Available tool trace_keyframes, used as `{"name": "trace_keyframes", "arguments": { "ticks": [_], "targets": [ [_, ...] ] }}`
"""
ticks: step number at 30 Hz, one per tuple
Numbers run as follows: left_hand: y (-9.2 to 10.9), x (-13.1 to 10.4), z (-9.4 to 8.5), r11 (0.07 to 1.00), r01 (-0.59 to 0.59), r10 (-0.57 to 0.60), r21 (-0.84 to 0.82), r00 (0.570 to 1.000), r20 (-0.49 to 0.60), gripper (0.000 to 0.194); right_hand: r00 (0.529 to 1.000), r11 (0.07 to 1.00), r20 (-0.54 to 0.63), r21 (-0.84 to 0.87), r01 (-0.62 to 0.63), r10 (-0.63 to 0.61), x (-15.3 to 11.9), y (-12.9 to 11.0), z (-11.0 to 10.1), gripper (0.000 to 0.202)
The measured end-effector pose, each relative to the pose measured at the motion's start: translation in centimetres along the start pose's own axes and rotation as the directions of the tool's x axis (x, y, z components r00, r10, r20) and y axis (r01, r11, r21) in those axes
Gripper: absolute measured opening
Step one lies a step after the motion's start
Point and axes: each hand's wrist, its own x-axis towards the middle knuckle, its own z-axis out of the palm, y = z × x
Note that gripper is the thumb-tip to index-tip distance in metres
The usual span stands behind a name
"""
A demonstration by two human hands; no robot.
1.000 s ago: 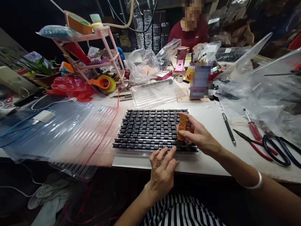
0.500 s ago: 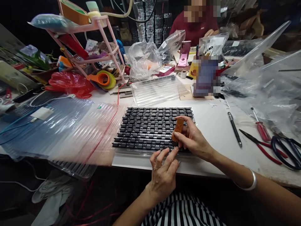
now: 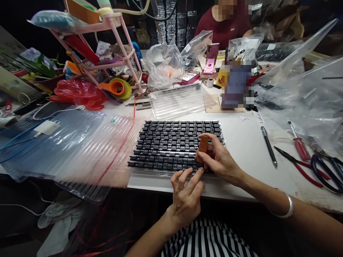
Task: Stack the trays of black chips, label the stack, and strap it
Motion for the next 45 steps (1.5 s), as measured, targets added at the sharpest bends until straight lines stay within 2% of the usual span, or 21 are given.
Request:
{"name": "trace_keyframes", "arguments": {
  "ticks": [6,18,22,27,31,34,45],
  "targets": [
    [0.0,0.0,0.1,1.0,-0.003,0.003,-0.001,1.0,-0.008,0.025,0.999,0.994,0.007,0.092,-0.051,0.051,-0.1,-0.2,-0.2,0.037],
    [0.0,-0.1,0.0,1.0,-0.011,0.011,-0.001,1.0,0.004,0.028,0.999,0.999,-0.007,0.004,0.035,-0.035,-0.3,0.5,0.2,0.037],
    [0.0,-0.1,0.0,1.0,-0.02,0.02,-0.013,1.0,0.003,0.026,1.0,0.999,-0.002,0.039,0.001,-0.001,-0.2,-0.1,0.1,0.037],
    [-0.1,-0.3,0.2,0.999,-0.036,0.036,-0.001,0.999,-0.002,0.026,0.998,0.985,-0.008,0.166,-0.052,0.054,0.6,-1.7,-0.5,0.059],
    [-0.2,-0.3,0.3,0.999,-0.043,0.043,-0.002,0.999,-0.02,0.026,0.996,0.988,0.048,0.126,-0.084,0.079,1.4,-1.8,-0.6,0.073],
    [-0.2,-0.4,0.4,0.999,-0.04,0.04,-0.005,0.999,-0.023,0.026,0.99,0.99,0.103,0.091,-0.104,0.095,1.7,-1.2,-0.4,0.064],
    [-0.2,-0.6,0.7,0.999,-0.031,0.03,-0.012,0.999,-0.046,0.025,0.989,0.992,0.128,0.097,-0.082,0.069,1.4,-0.9,-0.3,0.043]
  ]
}}
